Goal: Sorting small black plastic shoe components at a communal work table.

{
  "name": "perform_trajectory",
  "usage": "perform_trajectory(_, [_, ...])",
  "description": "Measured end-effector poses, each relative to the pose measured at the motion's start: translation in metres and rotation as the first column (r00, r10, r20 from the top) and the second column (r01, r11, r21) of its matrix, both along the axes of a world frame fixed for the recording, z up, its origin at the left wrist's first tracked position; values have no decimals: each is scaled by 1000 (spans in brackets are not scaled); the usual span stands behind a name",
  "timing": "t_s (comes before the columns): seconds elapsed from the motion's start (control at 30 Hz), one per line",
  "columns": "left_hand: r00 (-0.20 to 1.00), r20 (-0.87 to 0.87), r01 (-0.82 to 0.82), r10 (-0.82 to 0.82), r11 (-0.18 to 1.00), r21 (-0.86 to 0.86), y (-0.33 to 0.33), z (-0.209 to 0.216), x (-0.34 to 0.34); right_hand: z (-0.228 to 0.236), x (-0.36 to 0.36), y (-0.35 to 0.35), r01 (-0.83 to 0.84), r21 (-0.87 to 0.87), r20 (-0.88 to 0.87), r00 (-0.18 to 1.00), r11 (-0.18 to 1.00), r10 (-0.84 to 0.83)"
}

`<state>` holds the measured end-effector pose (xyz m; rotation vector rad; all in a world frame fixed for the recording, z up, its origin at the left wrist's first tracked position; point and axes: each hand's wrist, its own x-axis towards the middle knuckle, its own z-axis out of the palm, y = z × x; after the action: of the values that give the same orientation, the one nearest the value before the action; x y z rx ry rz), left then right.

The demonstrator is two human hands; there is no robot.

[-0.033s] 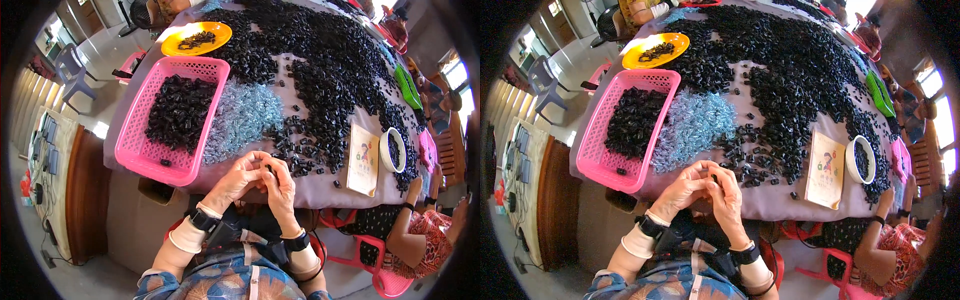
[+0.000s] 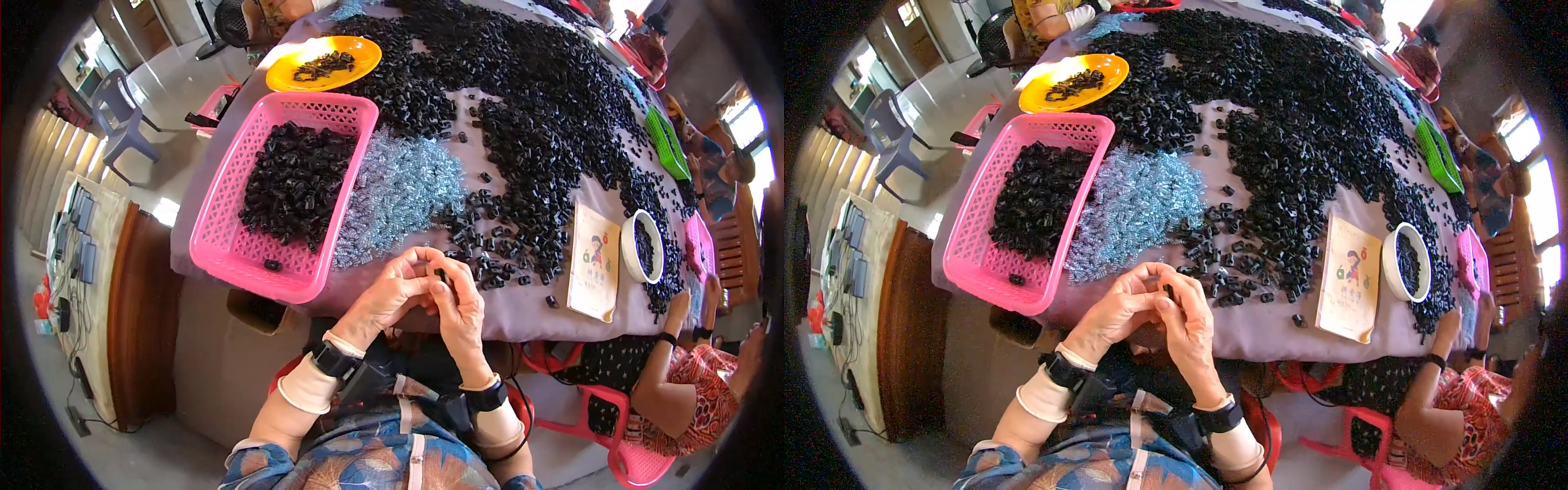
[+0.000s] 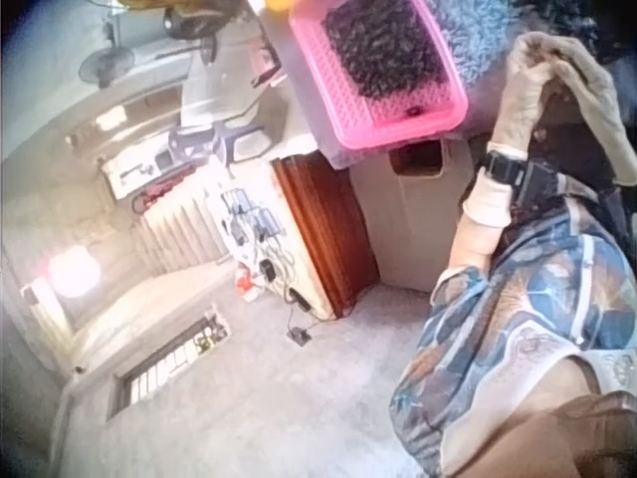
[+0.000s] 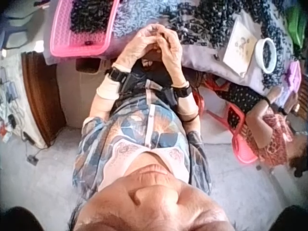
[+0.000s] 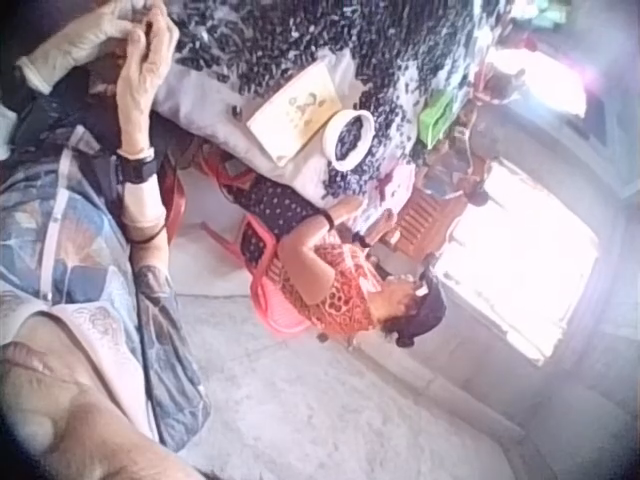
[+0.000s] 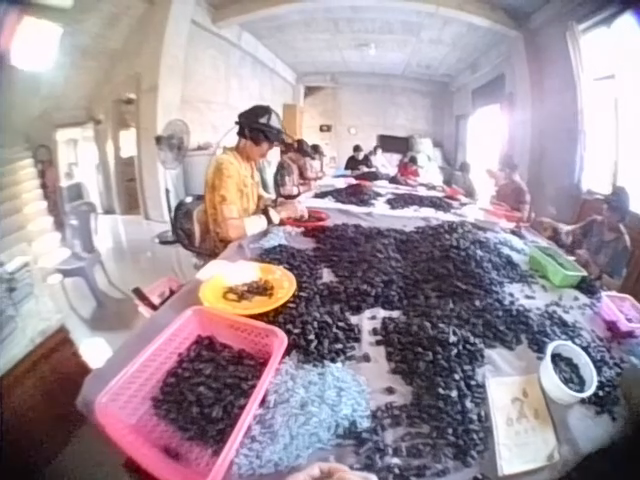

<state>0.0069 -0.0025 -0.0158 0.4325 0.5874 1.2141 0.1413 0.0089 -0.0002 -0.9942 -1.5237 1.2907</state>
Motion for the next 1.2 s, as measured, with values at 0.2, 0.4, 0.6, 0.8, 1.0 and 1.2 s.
perform_trajectory(0.2, [990,-101,-101,103,995,25,-3,2,7,6,6,-5,52,-164,-180,980,985,-81])
perform_trajectory(0.4, [862,-332,-358,382,924,132,-12,55,-7,0,8,-6,66,-170,-207,973,983,-102])
perform_trajectory(0.6, [539,-450,-598,712,700,391,9,98,-59,-3,14,-6,122,-163,-144,979,979,-146])
perform_trajectory(0.8, [579,-716,-257,389,921,292,0,64,-21,-1,13,-6,160,-25,-4,987,987,-160])
perform_trajectory(1.0, [186,-855,-58,484,874,482,16,19,2,1,23,-2,216,72,124,967,974,-224])
perform_trajectory(1.2, [-8,-903,56,430,901,429,28,16,21,-13,26,1,204,171,200,951,964,-237])
